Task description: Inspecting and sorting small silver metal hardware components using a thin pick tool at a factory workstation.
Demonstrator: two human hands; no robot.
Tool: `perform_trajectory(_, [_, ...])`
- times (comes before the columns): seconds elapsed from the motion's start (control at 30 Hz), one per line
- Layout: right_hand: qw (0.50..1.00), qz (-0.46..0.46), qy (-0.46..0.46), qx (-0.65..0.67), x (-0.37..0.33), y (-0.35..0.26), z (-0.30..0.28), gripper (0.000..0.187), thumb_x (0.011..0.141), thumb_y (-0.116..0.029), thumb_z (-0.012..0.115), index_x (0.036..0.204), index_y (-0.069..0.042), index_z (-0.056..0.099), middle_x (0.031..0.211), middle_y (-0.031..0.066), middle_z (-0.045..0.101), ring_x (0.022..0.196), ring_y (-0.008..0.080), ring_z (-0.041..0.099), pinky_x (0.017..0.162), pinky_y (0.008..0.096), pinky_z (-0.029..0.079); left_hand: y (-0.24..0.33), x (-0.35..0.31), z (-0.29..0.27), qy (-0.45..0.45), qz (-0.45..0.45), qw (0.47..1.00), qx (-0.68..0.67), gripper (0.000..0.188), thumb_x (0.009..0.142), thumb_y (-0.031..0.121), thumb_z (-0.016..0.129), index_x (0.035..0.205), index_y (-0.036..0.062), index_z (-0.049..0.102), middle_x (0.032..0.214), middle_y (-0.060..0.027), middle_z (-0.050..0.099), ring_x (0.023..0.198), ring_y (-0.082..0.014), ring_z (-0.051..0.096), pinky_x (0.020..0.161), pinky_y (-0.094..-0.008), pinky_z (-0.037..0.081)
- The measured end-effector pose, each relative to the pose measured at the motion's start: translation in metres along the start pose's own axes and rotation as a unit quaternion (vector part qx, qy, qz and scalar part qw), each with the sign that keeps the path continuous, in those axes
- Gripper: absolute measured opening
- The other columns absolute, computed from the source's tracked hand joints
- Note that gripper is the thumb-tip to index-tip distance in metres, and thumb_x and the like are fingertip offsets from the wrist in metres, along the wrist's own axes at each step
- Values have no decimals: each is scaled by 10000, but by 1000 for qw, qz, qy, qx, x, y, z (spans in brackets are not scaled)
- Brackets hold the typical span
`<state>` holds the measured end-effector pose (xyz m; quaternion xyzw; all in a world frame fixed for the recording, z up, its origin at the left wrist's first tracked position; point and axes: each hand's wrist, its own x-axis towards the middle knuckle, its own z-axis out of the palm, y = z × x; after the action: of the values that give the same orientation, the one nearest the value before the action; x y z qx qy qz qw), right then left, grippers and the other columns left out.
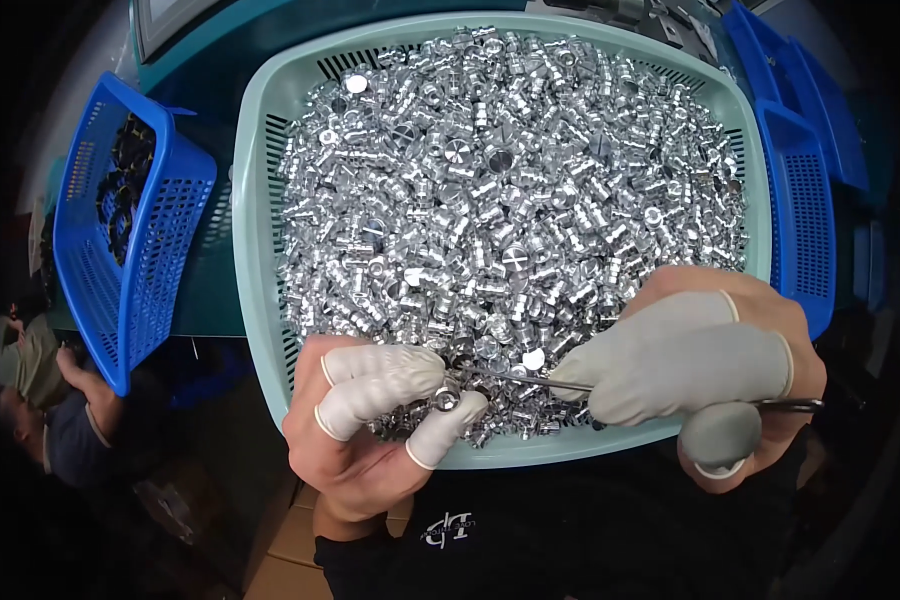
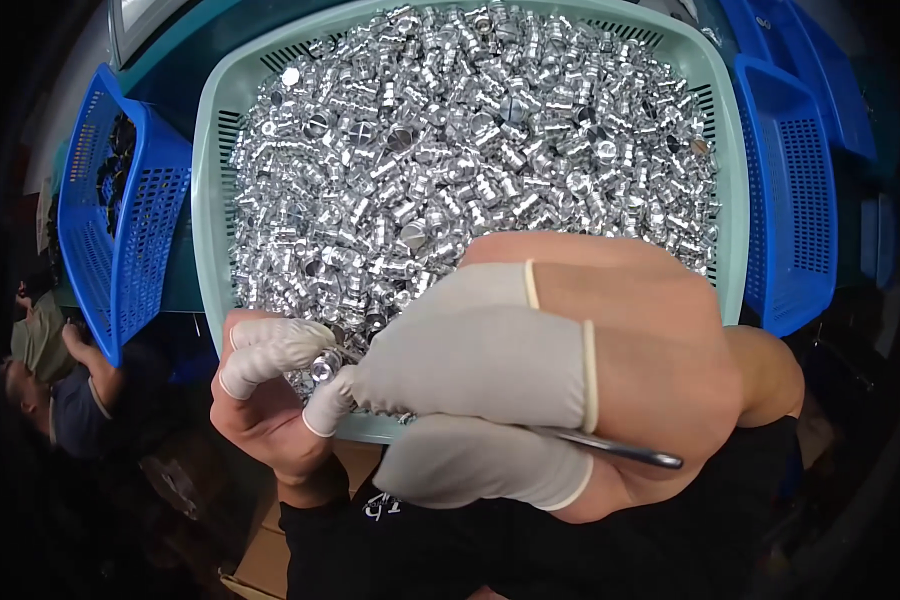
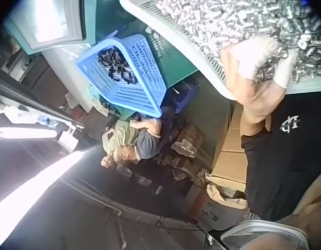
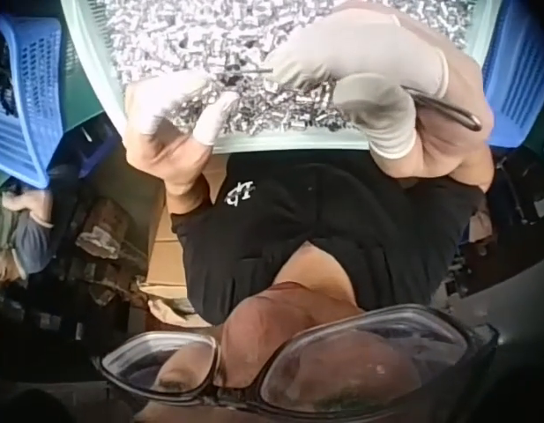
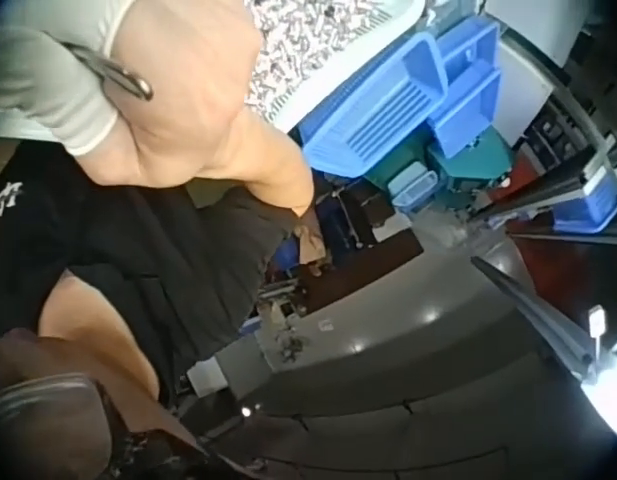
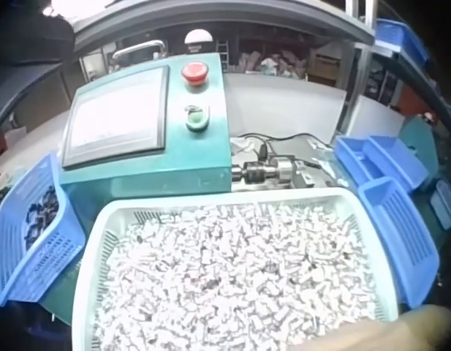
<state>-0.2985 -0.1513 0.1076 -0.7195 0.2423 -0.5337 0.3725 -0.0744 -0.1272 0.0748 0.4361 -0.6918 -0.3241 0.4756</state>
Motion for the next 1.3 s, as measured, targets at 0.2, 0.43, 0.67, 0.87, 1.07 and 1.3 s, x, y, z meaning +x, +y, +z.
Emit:
perform_trajectory(0.2, [997,42,-9,66,-12,-6,-3,271,874,-197,556,849,62,631,737,203,661,596,261,658,495,291,536,1,-2,-4,-38,21,999,20,320,610,55,806,870,32,622,799,-95,629,763,-197,569,675,-276,448])
perform_trajectory(0.43, [998,51,-15,28,-2,-7,2,307,922,-228,528,846,49,637,748,205,666,559,231,644,453,289,504,5,2,-4,-33,-1,999,32,334,555,-6,821,837,40,649,786,-69,662,729,-187,597,622,-267,451])
perform_trajectory(0.67, [999,38,-14,-2,-4,-4,5,361,934,-290,535,866,47,646,764,198,667,524,218,625,426,271,488,4,5,-1,-41,8,999,31,322,561,-4,811,842,42,662,798,-66,664,726,-192,588,620,-273,455])
perform_trajectory(0.87, [995,-12,-54,-84,-7,-6,9,369,923,-300,555,883,56,647,827,194,652,511,190,591,402,252,465,5,5,-1,-41,19,998,42,317,567,-3,800,851,45,670,797,-63,664,728,-194,584,620,-273,453])
perform_trajectory(1.07, [989,-43,-65,-124,-9,-7,12,333,897,-275,594,891,55,639,844,200,642,512,191,577,397,240,455,2,4,0,-47,31,997,53,308,577,2,797,857,49,679,824,-72,669,729,-190,575,629,-267,449])
perform_trajectory(1.3, [998,-20,-42,-39,-9,2,13,241,872,-176,608,918,58,639,858,203,648,540,239,608,416,268,478,-1,0,-2,-18,22,999,19,308,586,18,805,867,55,685,846,-84,669,746,-196,569,631,-274,454])
